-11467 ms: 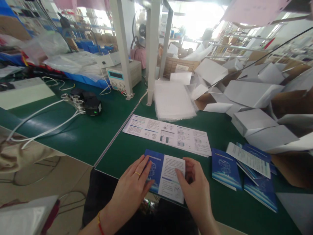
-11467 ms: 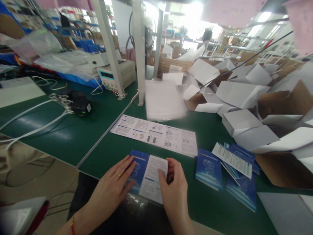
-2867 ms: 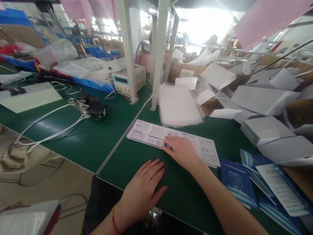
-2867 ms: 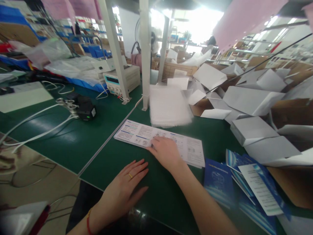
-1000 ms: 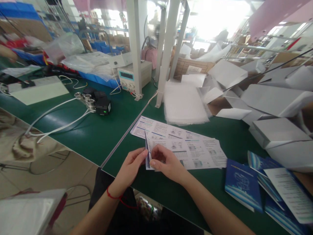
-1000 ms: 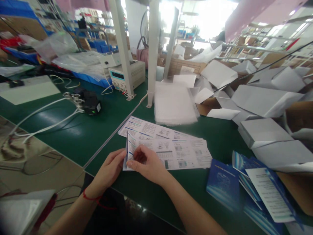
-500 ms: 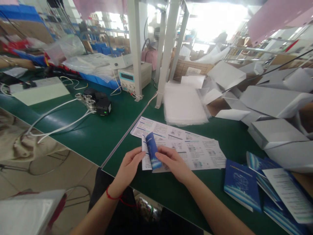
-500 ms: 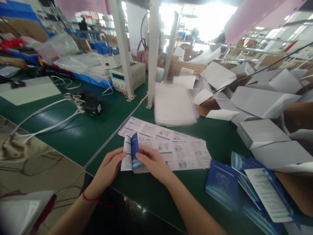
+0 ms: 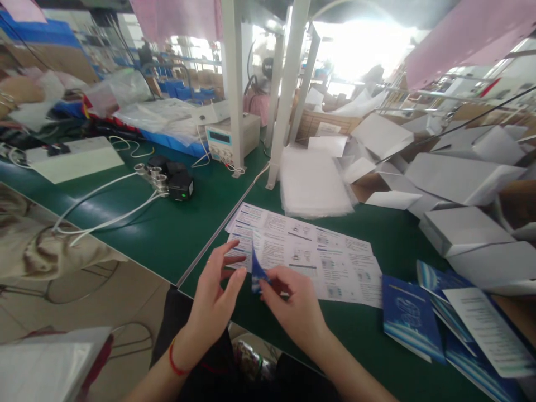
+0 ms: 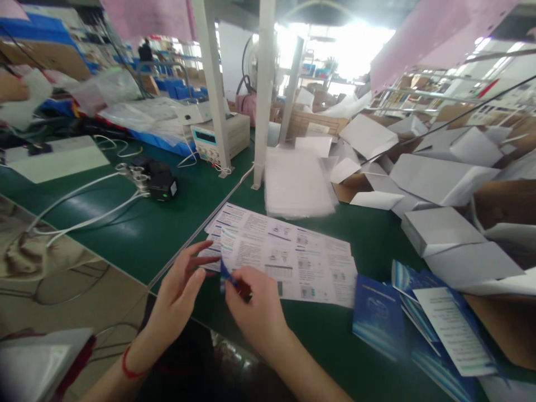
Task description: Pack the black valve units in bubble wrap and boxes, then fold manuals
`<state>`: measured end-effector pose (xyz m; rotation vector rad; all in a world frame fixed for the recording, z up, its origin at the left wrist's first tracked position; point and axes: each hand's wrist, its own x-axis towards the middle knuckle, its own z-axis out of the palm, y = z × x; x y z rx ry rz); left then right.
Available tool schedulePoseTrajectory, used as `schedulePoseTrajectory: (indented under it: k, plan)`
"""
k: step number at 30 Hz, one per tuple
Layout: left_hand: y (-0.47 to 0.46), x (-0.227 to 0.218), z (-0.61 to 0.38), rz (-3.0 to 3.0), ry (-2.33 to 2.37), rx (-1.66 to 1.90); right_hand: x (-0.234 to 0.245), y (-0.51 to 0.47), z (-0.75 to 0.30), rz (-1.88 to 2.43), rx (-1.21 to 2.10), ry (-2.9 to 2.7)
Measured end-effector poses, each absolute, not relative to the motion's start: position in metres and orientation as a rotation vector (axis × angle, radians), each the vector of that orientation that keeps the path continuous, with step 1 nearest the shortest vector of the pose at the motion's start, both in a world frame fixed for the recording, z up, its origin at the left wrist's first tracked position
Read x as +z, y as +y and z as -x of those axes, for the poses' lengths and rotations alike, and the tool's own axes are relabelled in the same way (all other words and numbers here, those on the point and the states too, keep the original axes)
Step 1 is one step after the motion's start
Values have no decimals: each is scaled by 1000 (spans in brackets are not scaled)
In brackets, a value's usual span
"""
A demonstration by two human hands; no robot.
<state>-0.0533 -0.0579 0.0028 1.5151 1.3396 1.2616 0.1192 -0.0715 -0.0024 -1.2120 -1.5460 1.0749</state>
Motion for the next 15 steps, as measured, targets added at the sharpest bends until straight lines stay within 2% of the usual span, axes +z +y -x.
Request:
schedulePoseTrajectory:
  k: [5, 13, 15]
  plan:
    - [-72, -2, 58, -1466, 1465, 1057, 2, -107, -103, 1077, 893, -1829]
    - [-48, 9, 114, -1418, 1641, 728, -14, -118, -161, 1307, 182, -2116]
    - [-46, 14, 118, -1423, 1645, 737, -23, -123, -171, 1373, 59, -2226]
